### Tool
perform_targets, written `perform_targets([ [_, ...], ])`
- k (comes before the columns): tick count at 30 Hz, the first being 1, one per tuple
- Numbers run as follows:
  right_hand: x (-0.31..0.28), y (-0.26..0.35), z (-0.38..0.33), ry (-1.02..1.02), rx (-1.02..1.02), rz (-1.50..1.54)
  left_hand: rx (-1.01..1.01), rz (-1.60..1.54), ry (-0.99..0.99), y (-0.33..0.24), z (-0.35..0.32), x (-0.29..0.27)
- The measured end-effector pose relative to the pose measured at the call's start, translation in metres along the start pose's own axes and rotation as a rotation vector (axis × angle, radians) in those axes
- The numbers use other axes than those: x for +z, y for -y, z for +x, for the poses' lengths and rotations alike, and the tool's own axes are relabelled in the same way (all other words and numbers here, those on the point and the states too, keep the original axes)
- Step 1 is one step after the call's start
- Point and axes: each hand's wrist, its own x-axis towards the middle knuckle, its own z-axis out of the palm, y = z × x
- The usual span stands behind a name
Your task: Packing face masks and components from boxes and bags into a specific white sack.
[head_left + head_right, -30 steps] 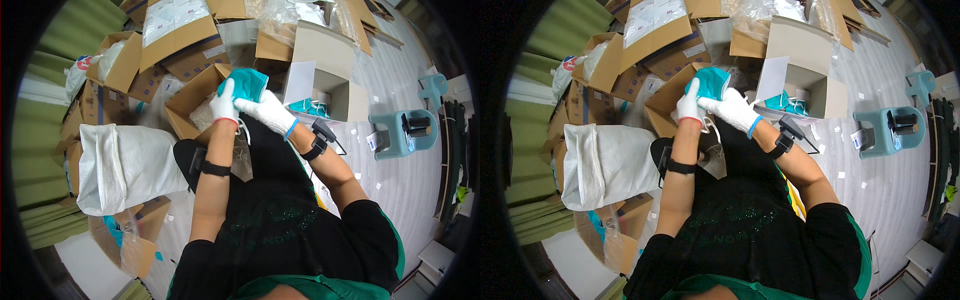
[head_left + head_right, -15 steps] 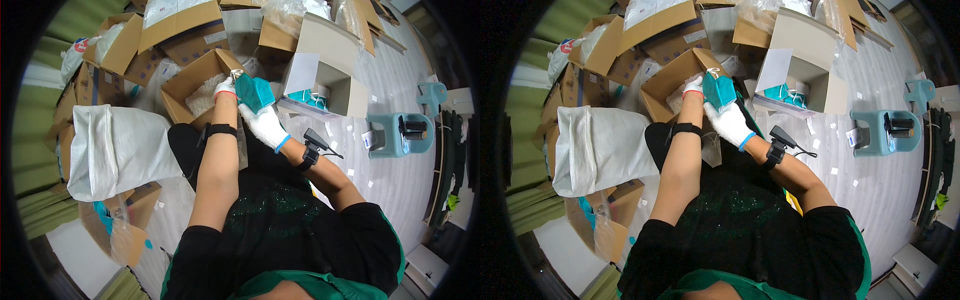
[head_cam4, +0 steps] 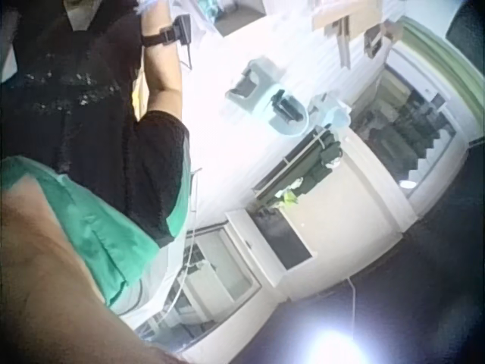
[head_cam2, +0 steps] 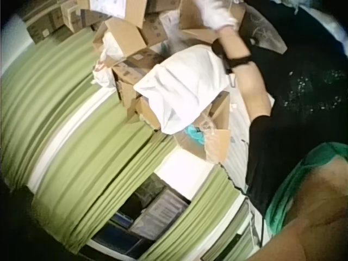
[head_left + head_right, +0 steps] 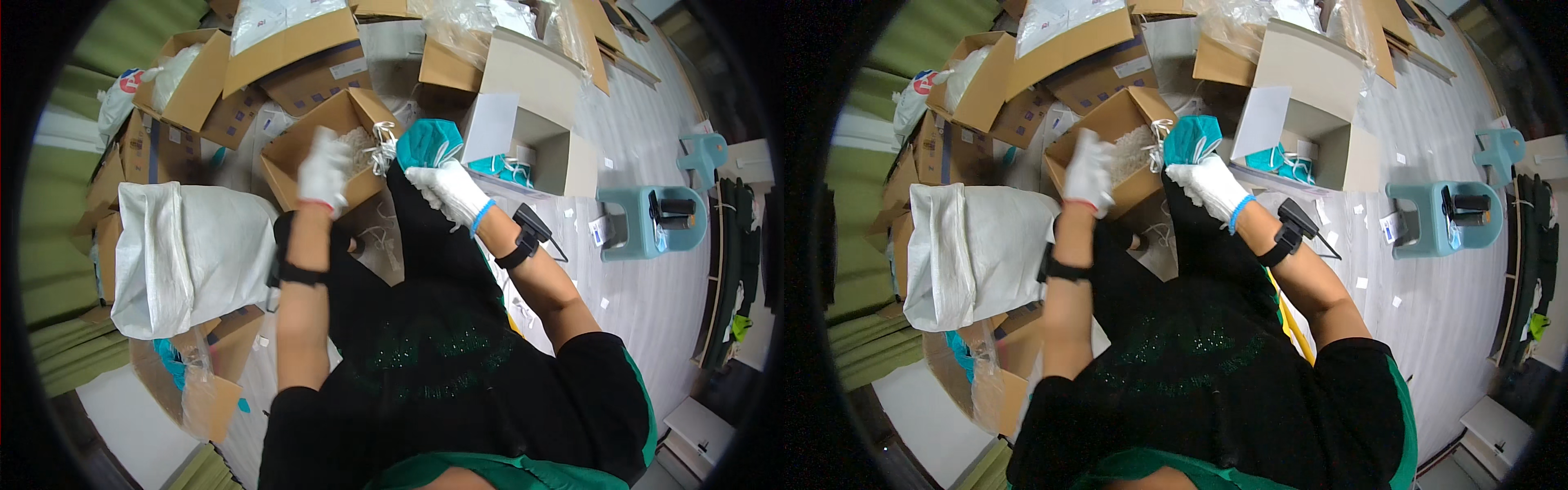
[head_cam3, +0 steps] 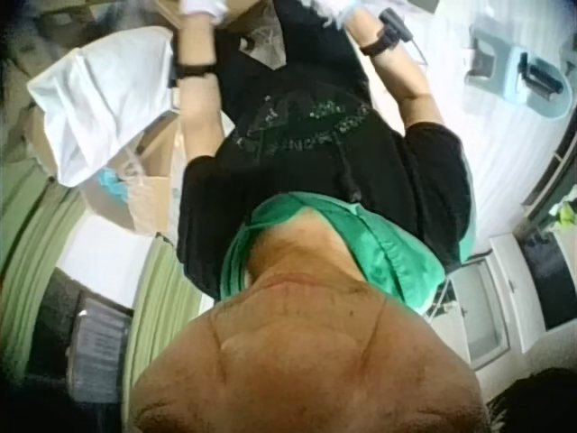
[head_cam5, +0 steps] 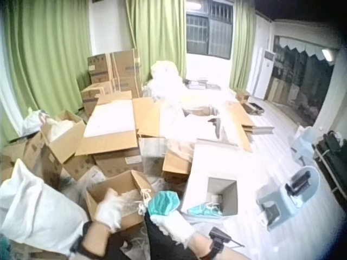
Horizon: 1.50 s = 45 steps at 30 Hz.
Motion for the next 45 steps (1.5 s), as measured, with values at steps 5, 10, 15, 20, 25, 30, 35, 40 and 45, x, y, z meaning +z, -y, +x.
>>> perform_targets([
  [5,0.034,-0.011,0.019,-0.238,-0.401,-0.906,0.339,0.681,0.190,0.073,-0.060,0.040],
  [10,0.045,-0.037,-0.010,-0.260,-0.661,-1.108,0.120,0.203,-0.041,0.071,-0.045,0.036],
  [15,0.007,-0.006,-0.017,-0.344,-0.527,-0.392,-0.078,0.045,0.283,0.028,-0.050,0.013],
  [20,-0.015,0.015,0.012,0.314,-0.191,0.008,-0.050,0.169,0.499,0.034,-0.054,0.026],
  [25,0.008,0.009,0.004,0.355,-0.507,0.064,0.181,0.076,0.489,0.036,-0.067,0.039],
  [30,0.045,-0.007,-0.004,0.003,-0.673,-0.321,-0.145,-0.312,0.125,0.045,-0.031,0.033],
  [35,0.062,-0.024,0.002,-0.149,-1.237,-0.998,-0.461,-0.429,-0.026,0.066,0.043,0.008],
  [40,0.054,-0.035,-0.019,-0.048,-1.158,-0.993,-0.369,-0.329,-0.228,0.114,0.083,-0.024],
  [45,0.040,-0.016,-0.072,-0.041,-1.187,-0.839,-0.170,0.451,-0.222,0.080,0.131,-0.130],
])
